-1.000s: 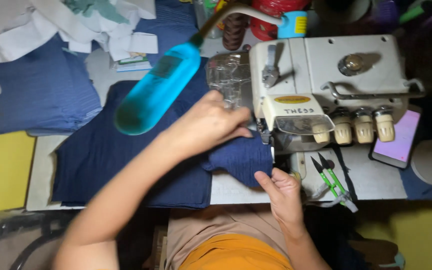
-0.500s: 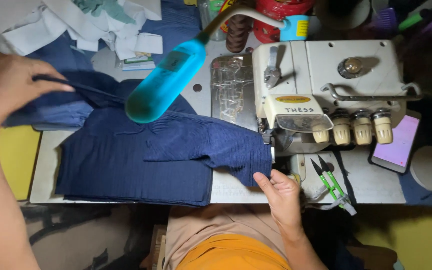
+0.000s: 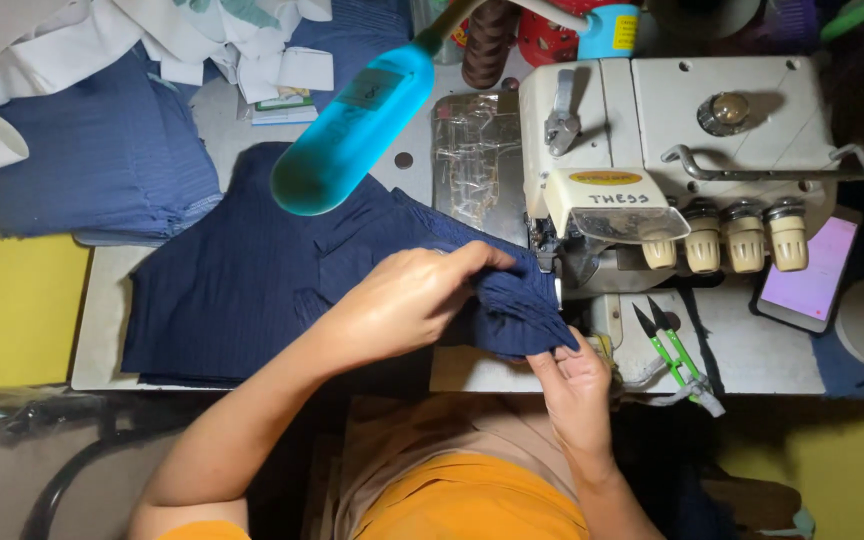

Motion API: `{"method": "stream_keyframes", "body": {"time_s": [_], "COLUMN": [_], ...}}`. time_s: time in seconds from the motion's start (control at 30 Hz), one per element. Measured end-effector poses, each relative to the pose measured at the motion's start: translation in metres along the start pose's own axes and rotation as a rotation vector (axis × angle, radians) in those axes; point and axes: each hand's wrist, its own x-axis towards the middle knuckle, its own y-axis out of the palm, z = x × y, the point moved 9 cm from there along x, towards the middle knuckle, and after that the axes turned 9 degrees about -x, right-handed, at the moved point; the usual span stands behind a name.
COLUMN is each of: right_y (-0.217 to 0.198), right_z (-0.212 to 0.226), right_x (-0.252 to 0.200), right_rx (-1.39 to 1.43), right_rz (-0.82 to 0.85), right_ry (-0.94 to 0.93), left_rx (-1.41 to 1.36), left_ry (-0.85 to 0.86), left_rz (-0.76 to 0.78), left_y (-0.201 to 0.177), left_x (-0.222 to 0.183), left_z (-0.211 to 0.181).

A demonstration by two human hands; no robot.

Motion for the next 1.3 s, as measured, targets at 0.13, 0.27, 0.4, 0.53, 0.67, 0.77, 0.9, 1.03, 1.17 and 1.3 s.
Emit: {"method": "stream_keyframes", "body": {"time_s": [0.13, 0.27, 0.4, 0.53, 0.67, 0.77, 0.9, 1.03, 1.17, 1.3], "right_y": [0.002, -0.002, -0.001, 0.0, 0.01, 0.005, 0.003, 0.007, 0.008, 0.003], "right_z": [-0.008, -0.013, -0.024, -0.025, -0.002, -0.013, -0.024, -0.012, -0.01, -0.02], "right_x": [0.001, 0.003, -0.001, -0.003, 0.001, 0.001, 0.0, 0.0, 0.0, -0.002], "right_rx": [0.155, 0.228, 0.348, 0.459, 0.59, 0.575, 0.559, 0.477, 0.49, 0.357], "right_rz": [0.008, -0.03, -0.003, 0.012, 0.153, 0.107, 0.081, 0.112, 0.114, 0.026], "right_ry": [0.043, 0.07, 0.097, 0.184, 0.159, 0.195, 0.206, 0.205, 0.173, 0.16], "left_rx": [0.521, 0.267, -0.332, -0.121, 0.19, 0.219, 0.253, 0.332, 0.4, 0.443], "left_ry": [0.022, 0.34, 0.225, 0.183, 0.07, 0.074, 0.167, 0.257, 0.34, 0.392], "left_rz": [-0.39, -0.569, -0.202, -0.256, -0.332, -0.29, -0.244, -0.194, -0.235, -0.296], "left_y": [-0.022, -0.034, -0.009, -0.007, -0.004, -0.004, -0.008, -0.009, -0.01, -0.009], "left_x": [-0.009, -0.019, 0.01, 0.031, 0.041, 0.041, 0.044, 0.048, 0.048, 0.045], "left_z": [-0.01, -0.049, -0.024, -0.01, 0.014, 0.01, 0.001, -0.009, -0.01, -0.007]}}
